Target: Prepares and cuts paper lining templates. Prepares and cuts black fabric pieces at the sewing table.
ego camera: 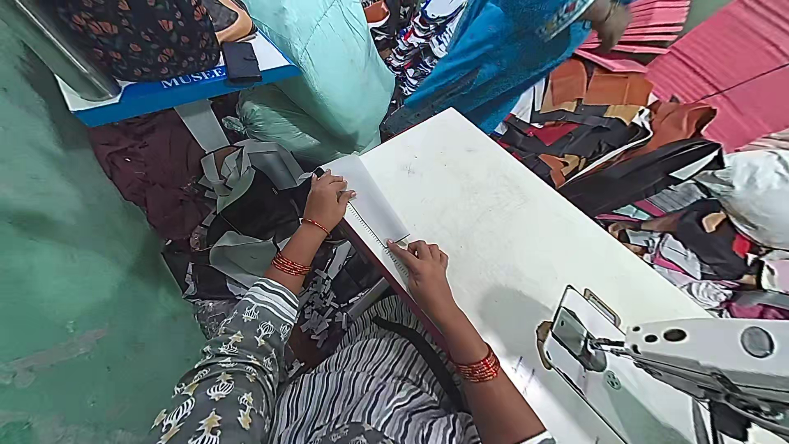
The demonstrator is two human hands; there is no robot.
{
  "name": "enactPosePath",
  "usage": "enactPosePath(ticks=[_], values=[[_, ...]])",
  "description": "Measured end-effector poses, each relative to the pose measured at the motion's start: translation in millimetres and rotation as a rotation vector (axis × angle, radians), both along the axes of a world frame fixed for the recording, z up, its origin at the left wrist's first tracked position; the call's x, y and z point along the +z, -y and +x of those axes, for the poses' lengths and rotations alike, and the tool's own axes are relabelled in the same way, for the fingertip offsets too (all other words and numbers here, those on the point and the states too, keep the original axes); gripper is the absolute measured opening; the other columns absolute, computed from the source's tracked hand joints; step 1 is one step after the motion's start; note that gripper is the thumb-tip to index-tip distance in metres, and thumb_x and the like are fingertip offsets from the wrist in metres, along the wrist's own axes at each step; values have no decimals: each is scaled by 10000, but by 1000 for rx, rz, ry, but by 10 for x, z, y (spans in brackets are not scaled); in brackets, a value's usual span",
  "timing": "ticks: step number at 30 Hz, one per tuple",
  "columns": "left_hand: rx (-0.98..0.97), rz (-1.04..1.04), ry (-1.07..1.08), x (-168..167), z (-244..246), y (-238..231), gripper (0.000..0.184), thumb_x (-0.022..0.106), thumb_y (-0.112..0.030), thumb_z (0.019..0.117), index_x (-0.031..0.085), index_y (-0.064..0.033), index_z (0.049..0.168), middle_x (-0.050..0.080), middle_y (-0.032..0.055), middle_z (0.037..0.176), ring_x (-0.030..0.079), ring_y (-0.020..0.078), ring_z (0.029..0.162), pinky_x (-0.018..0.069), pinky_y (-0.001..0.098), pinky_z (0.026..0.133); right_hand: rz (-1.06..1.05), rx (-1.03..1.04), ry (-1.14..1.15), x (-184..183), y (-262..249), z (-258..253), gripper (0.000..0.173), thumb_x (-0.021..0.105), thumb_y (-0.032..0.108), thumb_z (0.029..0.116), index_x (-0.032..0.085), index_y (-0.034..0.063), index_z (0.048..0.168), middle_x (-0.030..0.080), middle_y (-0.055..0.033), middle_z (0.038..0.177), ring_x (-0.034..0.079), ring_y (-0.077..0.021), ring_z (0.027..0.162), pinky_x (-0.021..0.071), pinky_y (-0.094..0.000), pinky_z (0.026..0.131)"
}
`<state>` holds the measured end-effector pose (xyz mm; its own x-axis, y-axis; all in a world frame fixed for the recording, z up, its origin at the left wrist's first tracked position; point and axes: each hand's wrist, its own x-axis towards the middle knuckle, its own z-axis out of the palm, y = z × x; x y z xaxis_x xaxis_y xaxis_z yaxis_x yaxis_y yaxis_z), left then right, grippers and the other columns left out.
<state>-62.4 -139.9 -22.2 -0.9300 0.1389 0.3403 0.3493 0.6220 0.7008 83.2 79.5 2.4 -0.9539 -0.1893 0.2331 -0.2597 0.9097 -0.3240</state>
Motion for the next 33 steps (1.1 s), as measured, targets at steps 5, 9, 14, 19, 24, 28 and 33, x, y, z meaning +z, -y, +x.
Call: enactPosePath(ticks=[5, 9, 14, 19, 24, 28, 33], values=[[10, 23, 0, -5, 1, 7, 277, 702, -166, 973, 746, 73, 1106, 686, 259, 1268, 525, 473, 1358, 271, 647, 1195, 16, 4, -9, -9, -7, -1, 607, 517, -68, 905, 711, 314, 1335, 667, -159, 1004, 615, -379, 961, 411, -597, 872], [7, 24, 10, 6, -6, 10, 278, 702, -163, 973, 745, 74, 1111, 683, 261, 1272, 522, 469, 1362, 278, 629, 1200, 0, 3, -28, -21, -6, -1, 610, 512, -79, 898, 721, 308, 1322, 667, -153, 995, 615, -371, 956, 411, -587, 878], [16, 10, 7, 18, 4, -2, 281, 704, -177, 975, 747, 70, 1102, 686, 255, 1267, 536, 458, 1351, 288, 630, 1195, -2, 8, -29, 0, 0, 1, 612, 517, -84, 893, 723, 304, 1319, 662, -154, 985, 614, -376, 951, 412, -590, 864], [16, -1, 25, 40, 13, 8, 279, 706, -181, 976, 749, 64, 1103, 688, 246, 1266, 532, 451, 1356, 289, 621, 1197, -5, 0, -25, 13, 14, 13, 631, 519, -102, 874, 724, 297, 1318, 659, -156, 991, 613, -384, 957, 410, -601, 865], [15, -16, 38, 47, -1, 13, 281, 702, -182, 980, 747, 59, 1116, 682, 245, 1279, 527, 442, 1366, 287, 609, 1204, -5, 2, -25, 9, 17, 8, 630, 514, -101, 884, 721, 303, 1322, 662, -159, 988, 615, -386, 959, 413, -601, 866], [19, -10, 37, 42, -14, 19, 274, 704, -172, 977, 746, 66, 1107, 685, 246, 1273, 525, 449, 1364, 293, 603, 1204, 18, 2, -20, 9, 19, 1, 661, 520, -112, 870, 710, 316, 1337, 662, -164, 989, 620, -389, 954, 421, -604, 863], [15, -32, 37, 39, -22, 24, 283, 715, -193, 972, 752, 59, 1096, 691, 238, 1264, 540, 436, 1352, 314, 595, 1197, 33, -11, -5, -5, 18, 3, 669, 527, -116, 874, 703, 328, 1343, 665, -163, 1006, 618, -393, 974, 422, -605, 882]])
